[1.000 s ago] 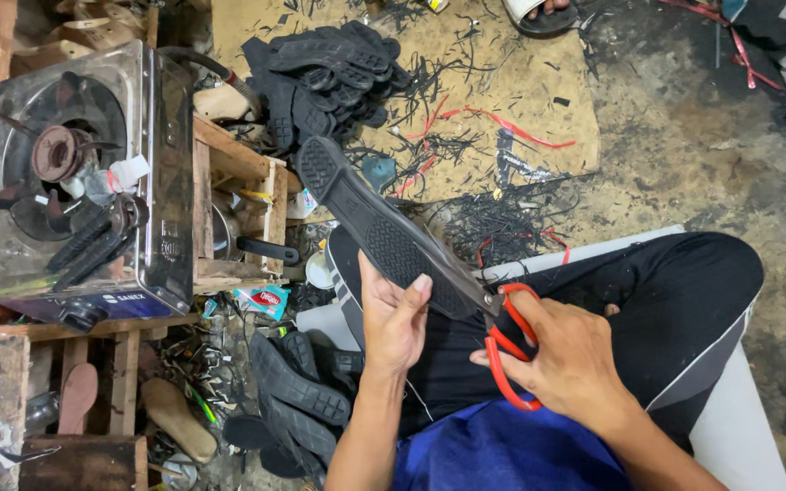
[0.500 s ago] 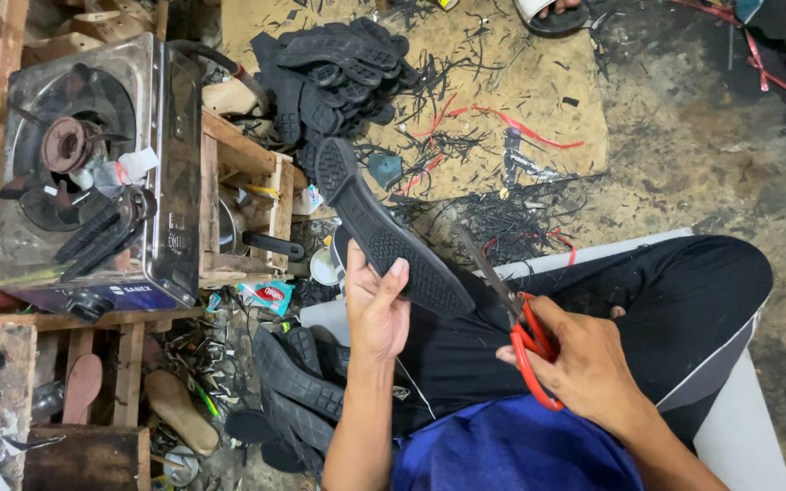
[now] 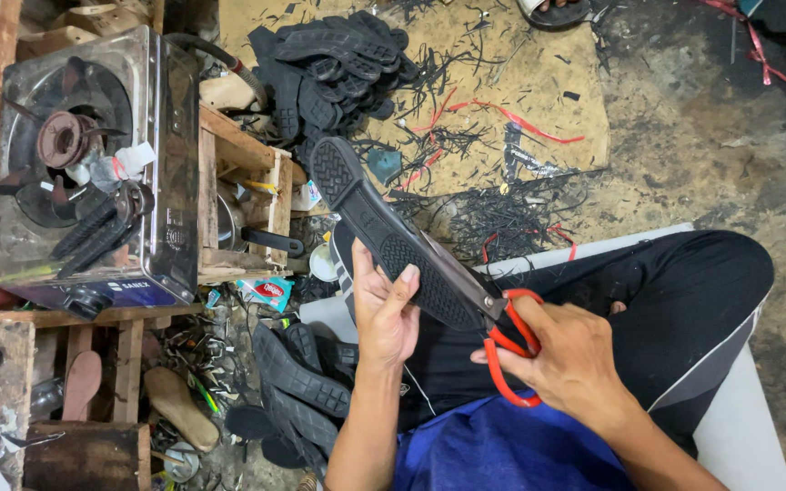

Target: The person sits on the workshop floor and uses large red-handled scissors to trim excess rubber from the edges of rubber shoe soles, rotating each sole to cut along its contour, then sets the trimmed sole aside and picks up the next one.

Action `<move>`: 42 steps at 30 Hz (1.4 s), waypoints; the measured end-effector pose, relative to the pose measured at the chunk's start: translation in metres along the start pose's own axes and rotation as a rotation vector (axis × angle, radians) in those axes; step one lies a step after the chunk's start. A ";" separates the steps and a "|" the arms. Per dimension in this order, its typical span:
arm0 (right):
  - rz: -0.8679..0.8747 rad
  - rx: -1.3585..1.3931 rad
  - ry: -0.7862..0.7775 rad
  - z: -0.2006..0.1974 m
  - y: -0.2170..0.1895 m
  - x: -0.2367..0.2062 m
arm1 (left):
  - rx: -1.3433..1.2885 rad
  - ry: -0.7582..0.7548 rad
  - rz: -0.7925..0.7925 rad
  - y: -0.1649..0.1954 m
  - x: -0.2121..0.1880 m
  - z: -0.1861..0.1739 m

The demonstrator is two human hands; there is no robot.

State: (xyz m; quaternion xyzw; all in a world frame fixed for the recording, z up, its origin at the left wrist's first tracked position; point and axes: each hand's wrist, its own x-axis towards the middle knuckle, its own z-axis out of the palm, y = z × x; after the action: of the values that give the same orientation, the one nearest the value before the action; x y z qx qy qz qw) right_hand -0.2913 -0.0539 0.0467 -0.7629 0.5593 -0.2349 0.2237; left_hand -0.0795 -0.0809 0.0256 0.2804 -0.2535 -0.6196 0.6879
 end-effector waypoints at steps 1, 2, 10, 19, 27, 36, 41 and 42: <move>0.044 0.034 -0.055 -0.001 0.001 0.000 | 0.003 -0.005 0.004 0.001 0.000 -0.002; 0.086 0.067 -0.111 -0.002 0.002 0.000 | -0.004 0.014 0.007 0.001 0.001 -0.004; -0.085 0.088 -0.059 -0.007 0.002 -0.001 | 0.124 0.057 0.088 -0.002 0.005 -0.020; -0.032 0.056 -0.075 -0.005 -0.002 0.002 | 0.110 0.003 0.043 -0.011 -0.004 -0.023; 0.144 0.207 -0.227 -0.007 -0.001 0.002 | 0.130 0.021 0.059 -0.006 0.002 -0.023; 0.035 0.141 -0.152 -0.008 -0.004 0.009 | 0.090 -0.072 0.024 -0.014 -0.005 -0.010; 0.162 0.312 -0.270 -0.005 -0.004 0.004 | 0.016 -0.012 -0.002 -0.012 -0.003 -0.011; 0.171 0.348 -0.311 -0.005 -0.003 0.004 | 0.014 0.011 -0.013 -0.009 -0.002 -0.011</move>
State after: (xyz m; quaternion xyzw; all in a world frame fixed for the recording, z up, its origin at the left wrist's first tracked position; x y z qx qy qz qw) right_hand -0.2912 -0.0575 0.0531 -0.6897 0.5318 -0.1876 0.4541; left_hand -0.0786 -0.0789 0.0110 0.2902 -0.2522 -0.6206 0.6834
